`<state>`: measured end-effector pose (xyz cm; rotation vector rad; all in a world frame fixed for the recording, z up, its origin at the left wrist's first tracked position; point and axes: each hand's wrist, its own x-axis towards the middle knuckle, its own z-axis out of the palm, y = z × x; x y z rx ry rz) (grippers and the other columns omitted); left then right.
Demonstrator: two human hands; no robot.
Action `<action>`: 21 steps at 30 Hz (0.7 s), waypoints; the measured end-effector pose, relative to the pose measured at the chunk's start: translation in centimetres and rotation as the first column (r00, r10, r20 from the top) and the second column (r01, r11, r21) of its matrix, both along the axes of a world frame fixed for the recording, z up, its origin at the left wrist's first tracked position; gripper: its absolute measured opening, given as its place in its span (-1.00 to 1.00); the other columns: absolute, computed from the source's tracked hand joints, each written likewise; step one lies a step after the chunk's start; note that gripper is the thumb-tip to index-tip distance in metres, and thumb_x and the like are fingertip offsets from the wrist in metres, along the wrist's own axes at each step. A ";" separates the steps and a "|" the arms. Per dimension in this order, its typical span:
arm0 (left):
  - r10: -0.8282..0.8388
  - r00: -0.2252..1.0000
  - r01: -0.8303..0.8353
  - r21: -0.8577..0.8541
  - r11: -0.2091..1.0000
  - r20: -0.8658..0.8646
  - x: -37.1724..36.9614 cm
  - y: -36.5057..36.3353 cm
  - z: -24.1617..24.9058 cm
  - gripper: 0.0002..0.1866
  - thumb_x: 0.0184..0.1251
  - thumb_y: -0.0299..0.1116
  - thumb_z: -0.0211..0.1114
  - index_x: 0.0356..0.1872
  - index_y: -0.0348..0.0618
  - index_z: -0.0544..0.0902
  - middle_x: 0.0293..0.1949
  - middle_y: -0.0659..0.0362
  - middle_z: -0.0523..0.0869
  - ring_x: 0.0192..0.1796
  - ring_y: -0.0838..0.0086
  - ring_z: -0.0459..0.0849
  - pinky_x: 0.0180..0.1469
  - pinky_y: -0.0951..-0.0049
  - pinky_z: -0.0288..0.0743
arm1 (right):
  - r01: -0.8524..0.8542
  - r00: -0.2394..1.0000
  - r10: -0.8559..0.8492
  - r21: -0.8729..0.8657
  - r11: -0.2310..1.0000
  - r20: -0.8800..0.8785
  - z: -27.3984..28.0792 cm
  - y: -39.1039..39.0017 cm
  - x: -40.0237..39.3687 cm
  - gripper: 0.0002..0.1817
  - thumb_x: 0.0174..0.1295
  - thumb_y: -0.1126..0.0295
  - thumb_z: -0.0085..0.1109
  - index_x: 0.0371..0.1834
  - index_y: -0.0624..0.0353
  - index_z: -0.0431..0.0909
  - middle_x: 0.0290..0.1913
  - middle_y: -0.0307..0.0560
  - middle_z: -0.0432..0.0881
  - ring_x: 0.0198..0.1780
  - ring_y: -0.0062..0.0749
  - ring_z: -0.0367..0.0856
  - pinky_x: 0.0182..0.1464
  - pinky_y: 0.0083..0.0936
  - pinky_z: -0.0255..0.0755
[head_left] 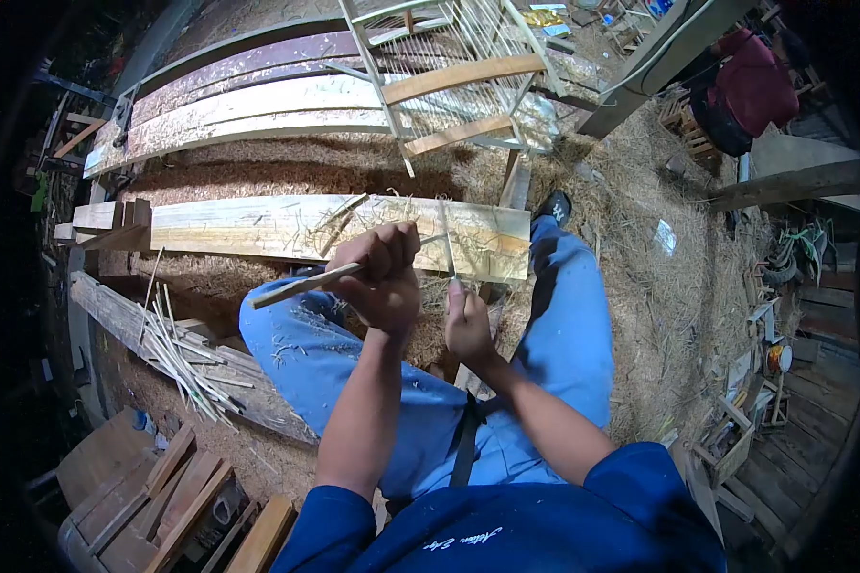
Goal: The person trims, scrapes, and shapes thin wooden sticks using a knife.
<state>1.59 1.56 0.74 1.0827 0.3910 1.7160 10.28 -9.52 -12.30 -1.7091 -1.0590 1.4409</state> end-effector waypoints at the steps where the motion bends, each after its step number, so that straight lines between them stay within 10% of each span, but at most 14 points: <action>1: -0.017 0.999 0.017 -0.012 1.000 0.035 -0.4 0.2 -0.3 -0.23 0.35 0.45 0.00 -0.68 -0.03 0.06 -0.66 0.38 -0.02 -0.60 0.57 -0.06 -0.50 0.41 -0.14 | -0.022 0.940 -0.073 0.273 0.962 0.334 -1.2 -0.1 -0.6 -0.69 0.47 0.43 -0.10 0.09 0.46 0.45 -0.29 0.25 0.53 -0.27 0.10 0.52 -0.16 -0.08 0.40; 2: -0.032 0.997 0.034 -0.031 0.999 0.069 -0.7 0.1 -0.7 -0.25 0.35 0.45 0.00 -0.67 -0.01 0.08 -0.65 0.39 -0.02 -0.56 0.59 -0.07 -0.48 0.40 -0.13 | -0.133 0.772 -0.223 0.494 0.859 0.596 -2.5 -0.6 -1.0 -0.72 0.50 0.39 -0.12 0.02 0.40 0.50 -0.34 0.26 0.52 -0.30 0.11 0.51 -0.19 -0.07 0.39; 4: -0.025 0.999 0.026 -0.039 0.999 0.041 -0.5 0.0 -0.3 -0.26 0.36 0.44 0.00 -0.67 -0.01 0.09 -0.65 0.39 -0.02 -0.57 0.59 -0.08 -0.47 0.40 -0.11 | -0.104 0.765 -0.264 0.518 0.849 0.587 -1.2 -0.1 -0.8 -0.71 0.53 0.35 -0.16 -0.10 0.35 0.51 -0.39 0.25 0.51 -0.35 0.16 0.50 -0.24 -0.02 0.38; 7: -0.037 0.999 0.038 -0.023 0.999 0.033 -0.5 -0.5 -0.6 -0.26 0.37 0.43 0.00 -0.67 -0.01 0.09 -0.66 0.39 -0.01 -0.57 0.59 -0.07 -0.46 0.40 -0.11 | 0.012 0.951 -0.108 0.315 0.949 0.288 -0.2 -0.5 -0.4 -0.74 0.50 0.40 -0.13 0.00 0.36 0.50 -0.31 0.23 0.55 -0.34 0.14 0.52 -0.27 0.01 0.38; 10: -0.059 0.998 0.059 0.005 0.998 0.001 -0.1 -0.2 -0.1 -0.27 0.37 0.42 0.03 -0.67 -0.01 0.09 -0.66 0.39 0.00 -0.56 0.59 -0.06 -0.45 0.39 -0.11 | -0.130 0.742 -0.210 0.443 0.887 0.637 -0.5 0.1 -0.6 -0.70 0.53 0.38 -0.18 -0.05 0.40 0.50 -0.32 0.33 0.55 -0.28 0.27 0.53 -0.22 0.05 0.38; 12: 0.011 0.999 -0.009 -0.024 1.000 0.054 0.3 -0.3 -0.3 -0.23 0.34 0.44 0.03 -0.69 -0.03 0.04 -0.67 0.38 -0.03 -0.62 0.57 -0.05 -0.53 0.42 -0.12 | 0.056 0.951 -0.140 0.292 0.955 0.275 3.4 0.4 -0.5 -0.71 0.53 0.38 -0.20 -0.10 0.40 0.48 -0.30 0.28 0.52 -0.26 0.22 0.48 -0.22 0.04 0.33; 14: -0.014 0.997 0.015 -0.004 1.000 0.073 -0.5 -0.1 -1.1 -0.24 0.35 0.46 -0.01 -0.68 -0.02 0.05 -0.66 0.37 -0.03 -0.60 0.56 -0.05 -0.50 0.41 -0.12 | -0.119 0.782 -0.270 0.561 0.819 0.561 -0.8 -0.1 -0.8 -0.67 0.55 0.35 -0.23 -0.14 0.38 0.51 -0.31 0.29 0.52 -0.24 0.20 0.49 -0.19 0.03 0.34; 16: 0.072 0.993 -0.067 -0.051 0.996 0.093 -0.9 0.2 -0.8 -0.25 0.35 0.48 -0.07 -0.66 -0.01 0.08 -0.65 0.36 -0.03 -0.58 0.54 -0.06 -0.48 0.40 -0.10 | 0.150 0.955 -0.167 0.085 0.985 0.245 1.1 0.5 0.3 -0.68 0.56 0.34 -0.22 -0.13 0.33 0.52 -0.27 0.28 0.54 -0.20 0.14 0.51 -0.18 0.00 0.35; 18: 0.194 0.957 -0.148 -0.215 0.965 0.213 -1.6 0.3 -0.3 -0.26 0.41 0.47 -0.19 -0.67 -0.01 0.11 -0.68 0.34 -0.02 -0.60 0.51 -0.05 -0.46 0.40 -0.07 | 0.026 0.881 -0.169 0.313 0.949 0.442 -3.5 -0.5 0.7 -0.58 0.59 0.19 -0.22 -0.28 0.28 0.50 -0.41 0.18 0.52 -0.32 -0.04 0.53 -0.23 -0.10 0.36; 21: 0.292 0.917 -0.210 -0.294 0.932 0.272 -3.8 0.5 0.2 -0.27 0.46 0.42 -0.24 -0.68 -0.01 0.11 -0.69 0.33 -0.04 -0.61 0.51 -0.05 -0.48 0.41 -0.06 | 0.323 0.937 -0.331 0.079 0.943 0.115 1.9 1.2 1.2 -0.49 0.57 0.04 -0.15 -0.37 0.28 0.46 -0.66 -0.21 0.33 -0.52 -0.43 0.40 -0.37 -0.33 0.35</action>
